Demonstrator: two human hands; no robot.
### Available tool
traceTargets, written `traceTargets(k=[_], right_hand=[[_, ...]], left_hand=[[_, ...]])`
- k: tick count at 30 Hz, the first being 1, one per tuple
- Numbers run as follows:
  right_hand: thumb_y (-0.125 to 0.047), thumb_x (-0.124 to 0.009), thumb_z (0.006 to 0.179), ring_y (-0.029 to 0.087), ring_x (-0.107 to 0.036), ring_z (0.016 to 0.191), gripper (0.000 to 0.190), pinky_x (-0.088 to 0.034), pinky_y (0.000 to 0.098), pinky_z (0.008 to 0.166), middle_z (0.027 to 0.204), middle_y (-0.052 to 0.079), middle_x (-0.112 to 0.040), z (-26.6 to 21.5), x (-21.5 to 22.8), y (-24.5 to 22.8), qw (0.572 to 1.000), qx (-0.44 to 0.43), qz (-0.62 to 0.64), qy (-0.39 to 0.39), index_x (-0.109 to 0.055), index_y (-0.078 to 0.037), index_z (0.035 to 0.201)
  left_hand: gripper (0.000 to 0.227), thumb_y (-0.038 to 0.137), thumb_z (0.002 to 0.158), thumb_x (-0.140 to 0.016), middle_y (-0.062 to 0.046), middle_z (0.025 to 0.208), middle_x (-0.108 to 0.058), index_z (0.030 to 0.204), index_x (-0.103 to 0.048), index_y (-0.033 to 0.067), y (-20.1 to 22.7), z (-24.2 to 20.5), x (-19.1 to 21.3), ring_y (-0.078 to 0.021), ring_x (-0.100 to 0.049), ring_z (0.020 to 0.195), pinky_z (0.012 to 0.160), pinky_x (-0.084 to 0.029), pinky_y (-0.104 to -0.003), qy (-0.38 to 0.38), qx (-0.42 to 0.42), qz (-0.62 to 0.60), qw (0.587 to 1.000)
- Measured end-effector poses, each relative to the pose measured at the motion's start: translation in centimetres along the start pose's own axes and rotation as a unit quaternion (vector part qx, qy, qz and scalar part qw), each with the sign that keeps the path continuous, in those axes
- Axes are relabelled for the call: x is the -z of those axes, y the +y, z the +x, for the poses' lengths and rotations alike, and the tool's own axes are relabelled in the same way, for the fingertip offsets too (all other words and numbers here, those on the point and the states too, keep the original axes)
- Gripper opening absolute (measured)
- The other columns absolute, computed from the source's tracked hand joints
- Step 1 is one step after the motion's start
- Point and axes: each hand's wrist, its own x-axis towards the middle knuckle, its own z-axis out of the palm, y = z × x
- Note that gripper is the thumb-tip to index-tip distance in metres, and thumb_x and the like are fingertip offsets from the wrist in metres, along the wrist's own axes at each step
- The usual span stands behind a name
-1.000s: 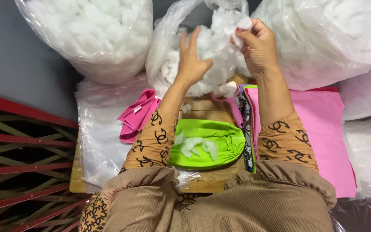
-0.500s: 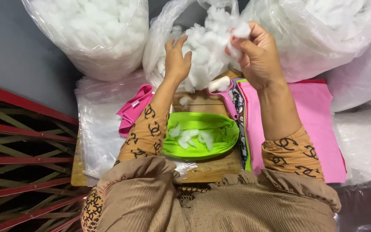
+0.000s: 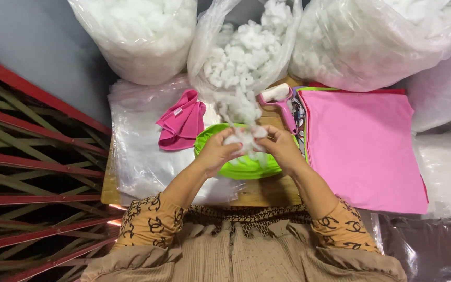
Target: Cleaning a green fabric pouch with a lint roller and then stuffing it with white fiberfill.
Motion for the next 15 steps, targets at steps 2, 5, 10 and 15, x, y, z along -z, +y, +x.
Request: traceTargets(k=[2,5,10,15], right_hand=[[-0.002,-0.074,0.086,0.016,-0.072,0.088,0.026,-0.066,0.0372,0.082,0.103,0.005,-0.068,-1.0,-0.1,-0.4,0.999,-0.004,-0.040,0.028,-0.071,-0.001,0.112],[-0.002,-0.075,0.086,0.016,-0.072,0.088,0.027,-0.065,0.0384,0.082,0.104,0.005,-0.066,-1.3,1.4,-0.4,0.996,0.013,-0.069,0.055,-0.071,0.001,0.113],[-0.004,-0.071,0.089,0.016,-0.069,0.089,0.042,-0.064,0.0304,0.075,0.108,0.008,-0.065,-0.6,4.0,0.5,0.991,0.022,-0.101,0.081,-0.061,-0.005,0.129],[-0.029,-0.078,0.084,0.043,-0.054,0.125,0.080,-0.057,0.0524,0.093,0.146,0.028,-0.046,-0.8,0.7,0.0,0.988,-0.017,-0.150,-0.016,-0.043,-0.020,0.155]], left_hand=[[0.026,-0.003,0.087,-0.069,-0.009,0.115,-0.070,0.110,-0.062,0.0046,-1.4,0.4,1.2,-0.0190,-0.071,0.095,0.083,-0.067,-0.034,0.067,-0.032,0.063,0.995],[0.030,-0.006,0.081,-0.070,-0.011,0.114,-0.072,0.109,-0.064,0.0029,-2.9,1.5,3.7,-0.0191,-0.074,0.092,0.074,-0.068,-0.032,0.091,-0.083,0.097,0.988],[0.044,-0.005,0.083,-0.068,-0.011,0.110,-0.071,0.123,-0.059,0.0065,-5.7,4.2,7.1,-0.0187,-0.071,0.088,0.072,-0.067,-0.029,0.101,-0.085,0.158,0.978],[0.068,-0.007,0.080,-0.068,-0.011,0.116,-0.067,0.137,-0.040,0.0152,-5.4,4.2,4.3,-0.0184,-0.069,0.094,0.079,-0.064,-0.027,0.048,-0.049,0.150,0.986]])
